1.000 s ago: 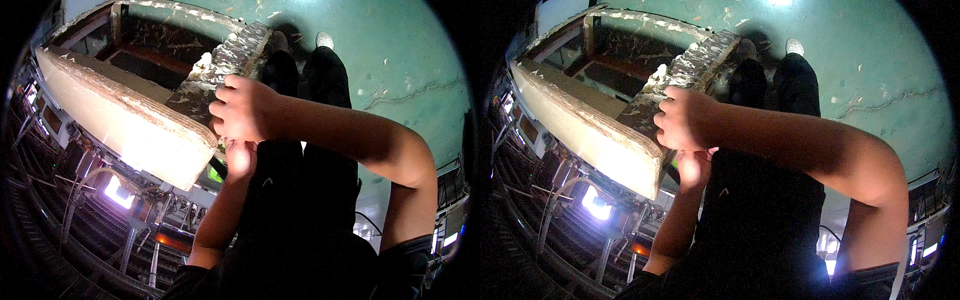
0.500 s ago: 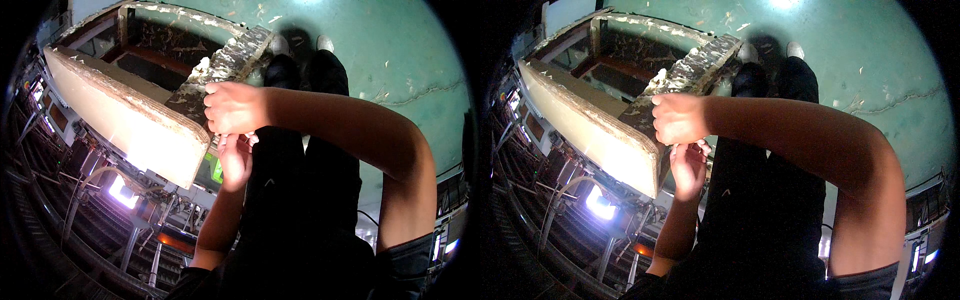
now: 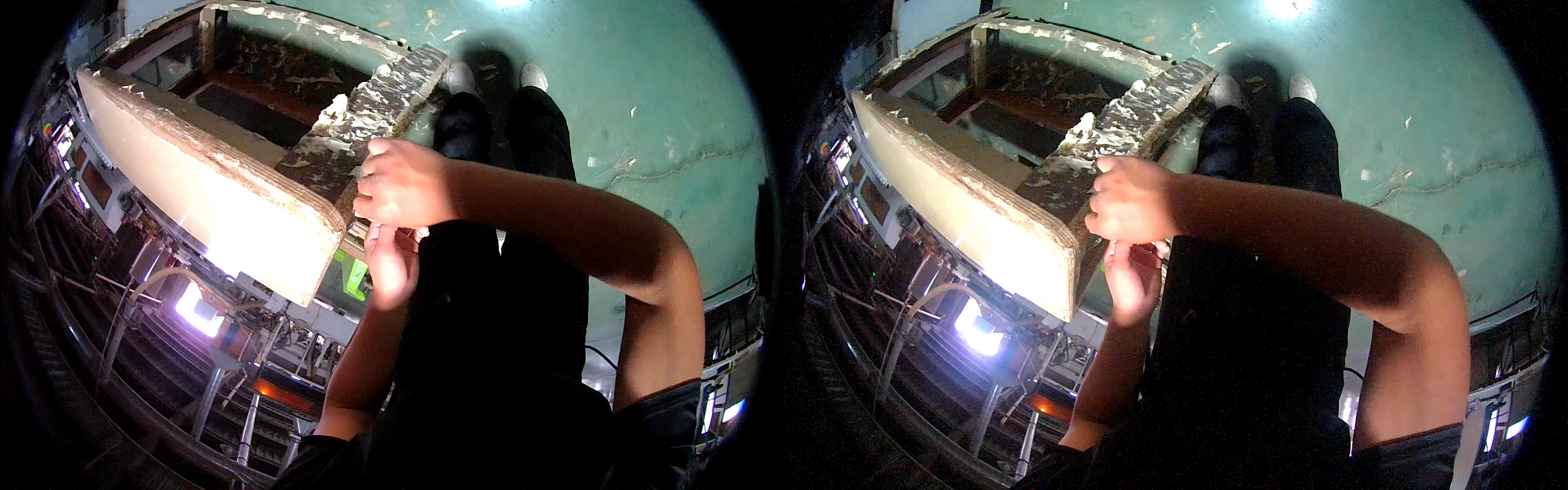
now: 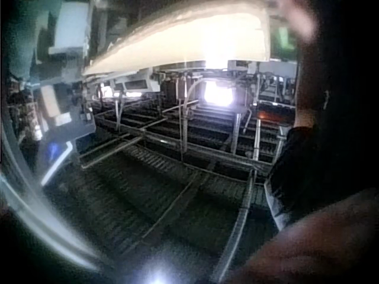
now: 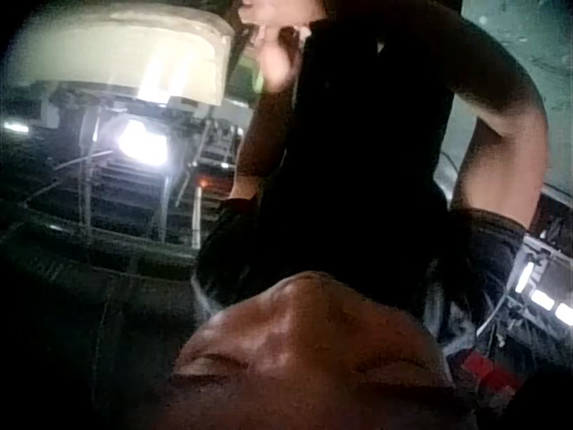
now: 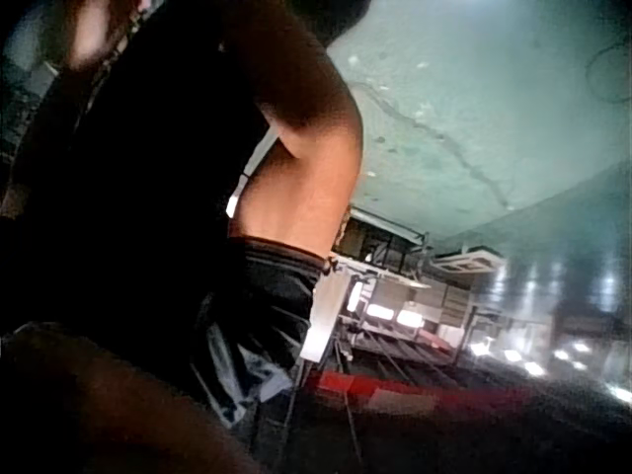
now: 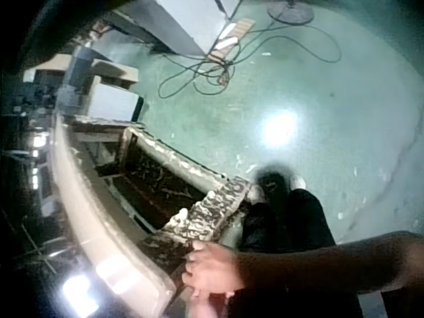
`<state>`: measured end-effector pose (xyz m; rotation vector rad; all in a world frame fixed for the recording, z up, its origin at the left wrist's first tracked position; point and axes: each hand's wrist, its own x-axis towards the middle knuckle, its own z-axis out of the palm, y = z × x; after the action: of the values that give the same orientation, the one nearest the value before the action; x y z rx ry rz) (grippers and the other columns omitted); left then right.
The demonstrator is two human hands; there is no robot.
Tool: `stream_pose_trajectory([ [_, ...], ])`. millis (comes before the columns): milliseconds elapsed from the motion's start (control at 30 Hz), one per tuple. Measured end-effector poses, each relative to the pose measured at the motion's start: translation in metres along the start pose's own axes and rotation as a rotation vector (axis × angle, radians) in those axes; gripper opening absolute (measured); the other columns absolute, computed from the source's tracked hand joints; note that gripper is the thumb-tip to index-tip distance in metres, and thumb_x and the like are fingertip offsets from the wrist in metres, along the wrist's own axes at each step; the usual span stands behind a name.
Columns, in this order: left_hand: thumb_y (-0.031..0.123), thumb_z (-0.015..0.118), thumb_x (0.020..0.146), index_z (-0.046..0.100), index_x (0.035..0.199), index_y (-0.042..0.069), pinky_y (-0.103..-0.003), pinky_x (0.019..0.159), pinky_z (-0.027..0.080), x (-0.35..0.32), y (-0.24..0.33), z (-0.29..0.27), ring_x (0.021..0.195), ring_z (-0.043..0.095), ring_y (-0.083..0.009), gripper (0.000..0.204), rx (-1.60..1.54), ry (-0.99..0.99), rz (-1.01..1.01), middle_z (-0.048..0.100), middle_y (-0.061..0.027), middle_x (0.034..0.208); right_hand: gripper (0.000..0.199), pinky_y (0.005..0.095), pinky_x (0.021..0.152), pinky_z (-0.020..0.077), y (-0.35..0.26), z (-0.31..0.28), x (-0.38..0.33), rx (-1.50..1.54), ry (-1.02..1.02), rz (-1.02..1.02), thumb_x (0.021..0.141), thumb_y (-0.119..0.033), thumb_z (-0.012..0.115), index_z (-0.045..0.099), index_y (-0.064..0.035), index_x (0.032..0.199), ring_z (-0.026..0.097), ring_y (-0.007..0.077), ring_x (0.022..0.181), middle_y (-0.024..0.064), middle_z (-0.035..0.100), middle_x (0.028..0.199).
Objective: The person scrapes adhesive and foam residue from the wooden edge of a furniture frame using a scraper and their hands.
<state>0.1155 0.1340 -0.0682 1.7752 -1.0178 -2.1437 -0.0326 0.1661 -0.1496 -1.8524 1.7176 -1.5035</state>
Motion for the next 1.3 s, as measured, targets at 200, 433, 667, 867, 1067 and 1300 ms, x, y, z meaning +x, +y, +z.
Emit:
stream_pose_trajectory([
  [200, 0.02, 0.054, 0.107, 0.062, 0.119, 0.006, -0.033, 0.077, 0.055, 0.007, 0.0, -0.008, 0.088, 0.067, -0.0175, 0.02, 0.055, -0.114, -0.017, 0.069, -0.0062, 0.105, 0.022, 0.0383, 0.073, 0.044, -0.009, -0.006, -0.012, 0.027, 0.072, 0.318, 0.078, -0.035, 0.072, 0.062, -0.0159, 0.08, 0.065, 0.0198, 0.076, -0.0015, 0.06, 0.074],
  [433, 0.019, 0.052, 0.107, 0.059, 0.127, 0.005, -0.035, 0.085, 0.055, 0.007, -0.001, -0.024, 0.099, 0.067, -0.0188, 0.025, 0.061, -0.103, -0.025, 0.067, -0.0062, 0.112, 0.013, 0.037, 0.078, 0.0442, -0.017, -0.003, 0.008, -0.068, -0.037, 0.198, 0.079, -0.029, 0.068, 0.064, -0.0176, 0.084, 0.064, 0.0178, 0.086, -0.003, 0.059, 0.082],
  [667, 0.016, 0.05, 0.107, 0.057, 0.126, 0.004, -0.036, 0.093, 0.054, 0.01, 0.003, -0.041, 0.105, 0.065, -0.0203, 0.024, 0.924, -0.193, 0.371, 0.065, -0.009, 0.114, 0.012, 0.0378, 0.076, 0.0451, -0.045, -0.014, -0.014, 0.096, -0.014, 0.271, 0.08, -0.028, 0.065, 0.065, -0.0173, 0.085, 0.065, 0.0188, 0.078, -0.0018, 0.062, 0.081],
  [867, 0.017, 0.05, 0.108, 0.061, 0.105, 0.003, -0.032, 0.076, 0.055, 0.019, -0.003, -0.039, 0.08, 0.065, -0.0174, 0.018, 0.127, -0.124, -0.101, 0.068, -0.009, 0.094, 0.028, 0.0461, 0.094, 0.0425, -0.044, -0.023, -0.053, -0.3, -0.142, 0.695, 0.079, -0.022, 0.07, 0.067, -0.0127, 0.105, 0.057, 0.0305, 0.107, 0.0083, 0.06, 0.109],
  [1067, 0.013, 0.05, 0.106, 0.061, 0.111, 0.004, -0.033, 0.077, 0.055, 0.018, 0.004, -0.026, 0.084, 0.066, -0.0167, 0.015, 0.054, -0.059, -0.113, 0.068, -0.0063, 0.096, 0.026, 0.0463, 0.083, 0.0507, -0.032, 0.002, -0.027, 0.121, 0.033, 0.621, 0.08, -0.026, 0.074, 0.062, -0.0124, 0.099, 0.063, 0.0318, 0.097, 0.0089, 0.059, 0.098],
  [1300, 0.014, 0.052, 0.106, 0.061, 0.111, 0.005, -0.034, 0.074, 0.057, 0.022, 0.004, -0.029, 0.082, 0.067, -0.0176, 0.014, 0.069, -0.051, -0.113, 0.068, -0.0054, 0.093, 0.022, 0.0437, 0.075, 0.0535, -0.019, 0.014, -0.017, 0.283, 0.062, 0.522, 0.079, -0.016, 0.072, 0.057, -0.0073, 0.092, 0.063, 0.0336, 0.09, 0.0092, 0.059, 0.096],
])
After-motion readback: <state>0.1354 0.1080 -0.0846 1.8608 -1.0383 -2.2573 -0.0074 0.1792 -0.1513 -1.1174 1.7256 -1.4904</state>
